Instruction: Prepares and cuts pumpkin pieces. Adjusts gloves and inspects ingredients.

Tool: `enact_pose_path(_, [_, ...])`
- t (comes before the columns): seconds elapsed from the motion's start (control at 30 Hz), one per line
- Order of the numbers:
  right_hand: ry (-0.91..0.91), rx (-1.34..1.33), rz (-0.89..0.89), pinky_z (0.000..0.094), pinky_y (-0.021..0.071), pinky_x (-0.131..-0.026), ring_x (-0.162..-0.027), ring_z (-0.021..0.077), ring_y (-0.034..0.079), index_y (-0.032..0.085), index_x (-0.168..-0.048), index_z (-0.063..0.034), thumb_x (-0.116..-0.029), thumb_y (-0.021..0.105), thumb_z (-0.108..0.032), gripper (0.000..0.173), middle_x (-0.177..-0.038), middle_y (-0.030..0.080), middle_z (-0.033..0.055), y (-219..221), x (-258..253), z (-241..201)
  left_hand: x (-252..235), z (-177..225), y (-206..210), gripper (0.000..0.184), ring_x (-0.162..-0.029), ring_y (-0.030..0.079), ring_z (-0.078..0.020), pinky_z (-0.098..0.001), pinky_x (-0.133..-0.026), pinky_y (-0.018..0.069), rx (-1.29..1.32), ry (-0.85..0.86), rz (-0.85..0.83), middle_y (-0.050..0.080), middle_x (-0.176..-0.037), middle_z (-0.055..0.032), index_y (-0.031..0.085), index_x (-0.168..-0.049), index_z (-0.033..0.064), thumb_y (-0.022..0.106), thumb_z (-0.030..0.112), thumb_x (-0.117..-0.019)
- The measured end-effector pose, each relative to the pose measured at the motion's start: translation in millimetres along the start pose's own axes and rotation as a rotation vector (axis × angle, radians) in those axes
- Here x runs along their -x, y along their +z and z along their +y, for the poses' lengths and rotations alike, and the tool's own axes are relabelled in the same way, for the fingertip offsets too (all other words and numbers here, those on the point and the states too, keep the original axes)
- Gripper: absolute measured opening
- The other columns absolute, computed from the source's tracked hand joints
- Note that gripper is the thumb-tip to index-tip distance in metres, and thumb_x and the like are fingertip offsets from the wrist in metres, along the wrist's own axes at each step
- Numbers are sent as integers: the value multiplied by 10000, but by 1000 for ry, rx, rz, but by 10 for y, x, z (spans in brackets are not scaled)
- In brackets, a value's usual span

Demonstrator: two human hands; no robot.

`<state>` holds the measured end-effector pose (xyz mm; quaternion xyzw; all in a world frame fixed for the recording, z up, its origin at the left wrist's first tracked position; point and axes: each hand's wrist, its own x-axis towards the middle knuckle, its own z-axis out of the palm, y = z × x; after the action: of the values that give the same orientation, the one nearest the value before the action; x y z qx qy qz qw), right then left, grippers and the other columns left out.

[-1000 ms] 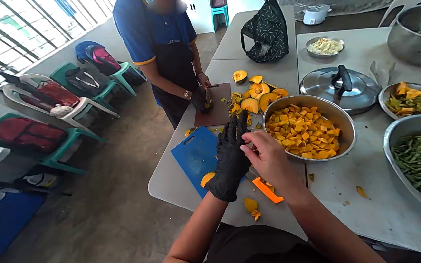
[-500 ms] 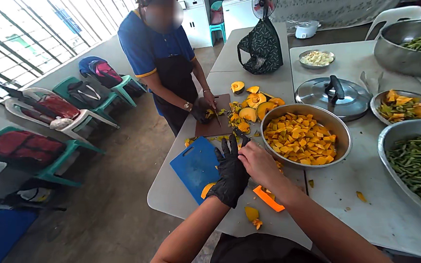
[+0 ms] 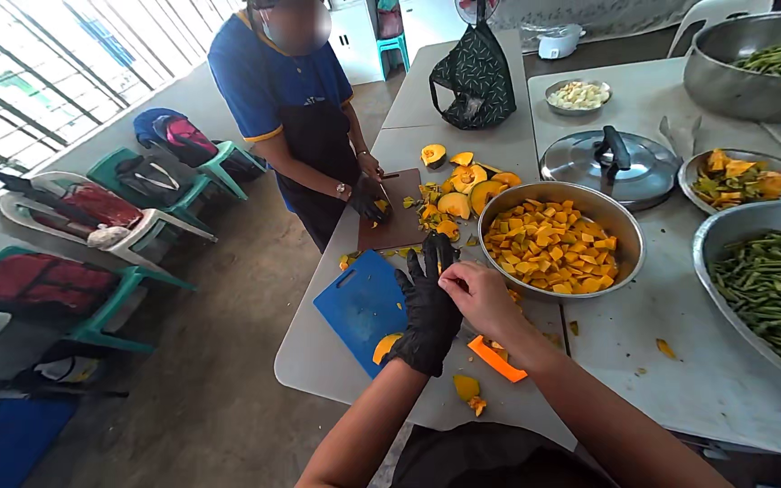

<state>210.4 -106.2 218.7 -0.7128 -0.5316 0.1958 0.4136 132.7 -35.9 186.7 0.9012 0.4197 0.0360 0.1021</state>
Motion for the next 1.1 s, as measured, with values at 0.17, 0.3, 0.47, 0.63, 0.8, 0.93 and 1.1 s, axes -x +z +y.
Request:
enact_pose_path(0.17, [110,-187,18,331,562,-846,-929,187,696,630,-1247,49,-1068,517,-109,264,-1141,698,171,-165,-76,157,42,-130,-58,1055,-1526,208,-484,-741,-1143,163,207,103,177,185,-1683,-227,187,-1634,42,804,357,-839])
enact_pose_path(0.3, [51,-233,-66,284,527,-863,-940,142,656,697,-1132,50,-1017,569,-64,207,-1094,696,160,-192,-122,156,109,-104,-78,1107,-1510,268,-475,-732,-1149,188,322,200,210,265,-1656,-235,203,-1622,8,852,300,-775])
enact_pose_path(0.47, [3,-222,-113,256,502,-784,-830,88,611,678,-1059,54,-1013,537,-68,193,-946,668,113,-233,-114,112,141,-128,-59,1128,-1488,337,-441,-674,-1181,216,485,275,243,328,-1621,-257,196,-1602,-54,854,324,-768])
enact_pose_path(0.63, [-76,-159,-110,314,495,-794,-855,147,616,695,-975,60,-975,529,-49,198,-931,674,140,-180,-100,128,120,-131,-54,1079,-1458,395,-426,-586,-1192,289,565,253,237,396,-1570,-287,222,-1578,-96,841,275,-776])
enact_pose_path(0.8, [-82,-123,-99,316,485,-776,-851,152,610,695,-937,59,-956,528,-49,200,-925,666,141,-116,-48,154,132,-110,-108,1000,-1444,426,-394,-539,-1183,322,462,156,127,429,-1559,-259,247,-1591,-46,809,239,-814])
enact_pose_path(0.93, [-197,-126,-3,335,515,-832,-917,195,647,721,-983,58,-967,544,-62,214,-991,694,173,-73,-13,215,117,-203,-96,1044,-1507,324,-371,-450,-1218,288,759,263,126,272,-1627,-296,265,-1557,-113,858,154,-741])
enact_pose_path(1.1, [-124,-394,247,307,554,-871,-960,102,656,674,-1154,-11,-1037,514,-187,266,-1059,684,62,-271,83,311,171,-469,-221,849,-1358,537,-266,-469,-1071,499,1934,562,-54,456,-1577,-88,420,-1556,162,577,675,-899])
